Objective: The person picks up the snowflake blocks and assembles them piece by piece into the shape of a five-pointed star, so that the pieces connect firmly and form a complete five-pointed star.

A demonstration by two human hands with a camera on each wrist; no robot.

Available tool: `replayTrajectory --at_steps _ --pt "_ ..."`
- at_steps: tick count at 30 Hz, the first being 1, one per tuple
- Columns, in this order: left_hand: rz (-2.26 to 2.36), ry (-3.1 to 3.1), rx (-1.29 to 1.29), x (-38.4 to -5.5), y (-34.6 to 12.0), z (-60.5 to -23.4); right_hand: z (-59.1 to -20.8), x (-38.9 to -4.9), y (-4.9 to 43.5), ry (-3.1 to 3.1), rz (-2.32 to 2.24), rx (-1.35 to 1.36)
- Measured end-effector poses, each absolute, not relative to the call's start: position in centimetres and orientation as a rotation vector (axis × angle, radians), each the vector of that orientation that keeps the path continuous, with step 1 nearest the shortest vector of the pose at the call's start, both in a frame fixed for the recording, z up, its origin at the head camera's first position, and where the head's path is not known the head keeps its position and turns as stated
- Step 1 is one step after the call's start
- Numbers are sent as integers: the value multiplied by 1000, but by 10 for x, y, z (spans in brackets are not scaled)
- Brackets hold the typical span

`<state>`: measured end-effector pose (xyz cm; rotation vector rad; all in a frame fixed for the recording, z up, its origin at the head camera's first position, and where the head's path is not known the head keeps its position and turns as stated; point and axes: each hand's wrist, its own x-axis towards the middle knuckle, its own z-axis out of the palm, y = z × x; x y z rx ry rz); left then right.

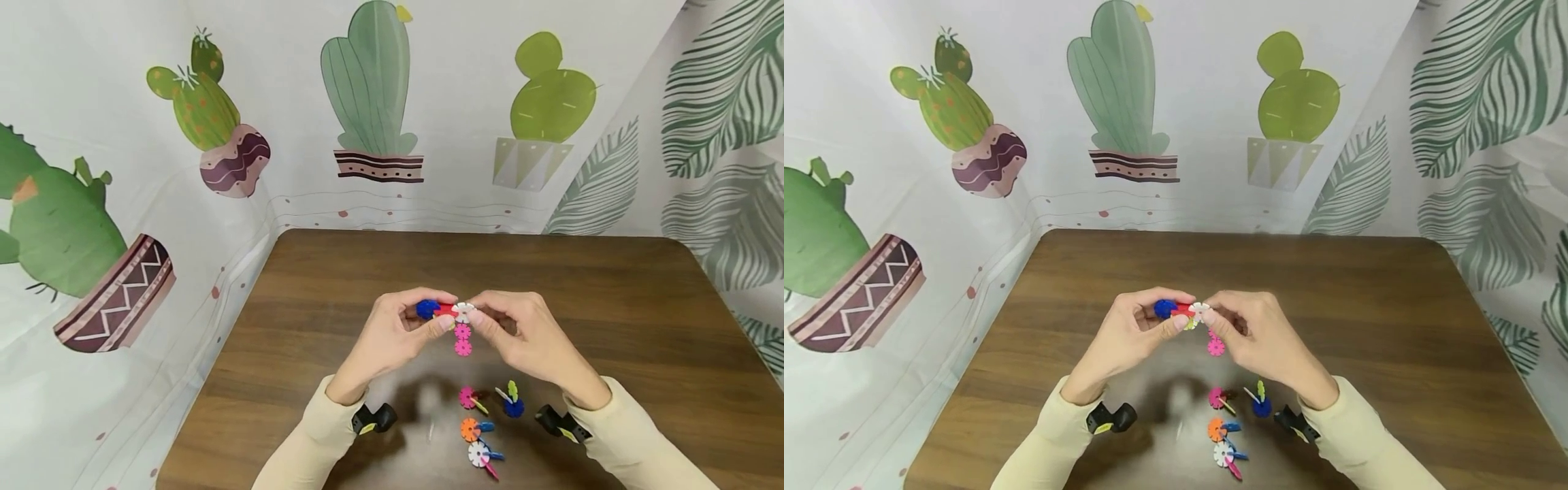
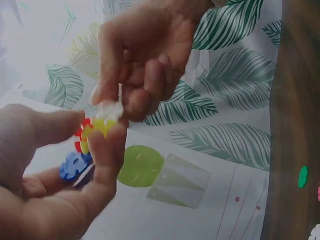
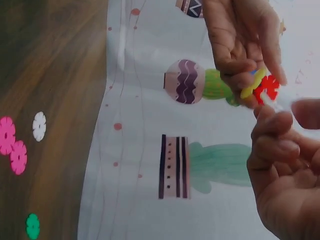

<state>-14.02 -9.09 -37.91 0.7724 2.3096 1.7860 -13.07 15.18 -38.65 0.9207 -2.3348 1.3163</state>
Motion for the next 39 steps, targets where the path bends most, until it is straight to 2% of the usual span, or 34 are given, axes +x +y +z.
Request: replayTrajectory --at_steps 5,10,16,23,39 --pt "1830 2396 734 -146 -98 -379 -399 -152 164 -2432 1339 651" --pt "1844 2375 725 -148 -104 -377 -430 -182 183 -2679 1215 465" --pt "1847 2329 716 -148 -106 -375 -473 -210 197 -2910 1105 486" --pt "1858 2304 731 -147 -107 -373 -510 -224 206 -3015 1069 443" --pt "1827 2243 711 -148 -102 -374 -525 -228 208 -2996 1019 475"
